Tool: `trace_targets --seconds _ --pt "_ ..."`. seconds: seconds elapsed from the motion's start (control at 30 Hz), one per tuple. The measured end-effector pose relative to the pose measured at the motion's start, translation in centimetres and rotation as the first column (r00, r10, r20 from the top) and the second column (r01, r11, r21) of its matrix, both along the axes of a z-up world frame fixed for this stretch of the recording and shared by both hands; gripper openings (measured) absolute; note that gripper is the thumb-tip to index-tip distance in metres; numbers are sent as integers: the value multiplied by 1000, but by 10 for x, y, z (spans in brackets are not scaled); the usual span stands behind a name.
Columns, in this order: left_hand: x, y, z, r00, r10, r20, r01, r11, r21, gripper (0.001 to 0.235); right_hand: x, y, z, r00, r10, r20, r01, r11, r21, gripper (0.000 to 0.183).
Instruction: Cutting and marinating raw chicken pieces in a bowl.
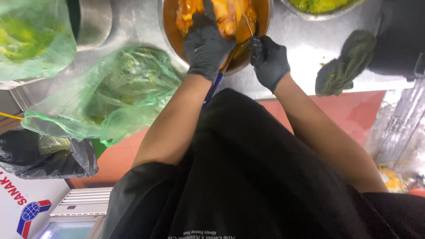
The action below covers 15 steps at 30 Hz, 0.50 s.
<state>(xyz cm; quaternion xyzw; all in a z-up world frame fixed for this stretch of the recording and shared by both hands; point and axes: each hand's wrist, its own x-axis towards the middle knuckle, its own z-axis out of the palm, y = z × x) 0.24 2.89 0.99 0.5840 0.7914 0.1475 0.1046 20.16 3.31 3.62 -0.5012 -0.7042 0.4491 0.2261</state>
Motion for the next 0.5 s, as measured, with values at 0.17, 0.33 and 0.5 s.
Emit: trace_targets --seconds 0.17,0.33,0.5 --pt "-47 -1 -2 983 -178 -46 176 983 -52 108 10 36 1 988 78 136 -89 993 75 30" --pt "-62 12 6 930 -345 -129 348 938 -2 104 2 48 -18 973 102 205 -127 986 111 36" --pt "-64 15 19 937 -346 -51 342 937 -73 99 -25 57 -23 992 12 124 -8 999 -36 38"
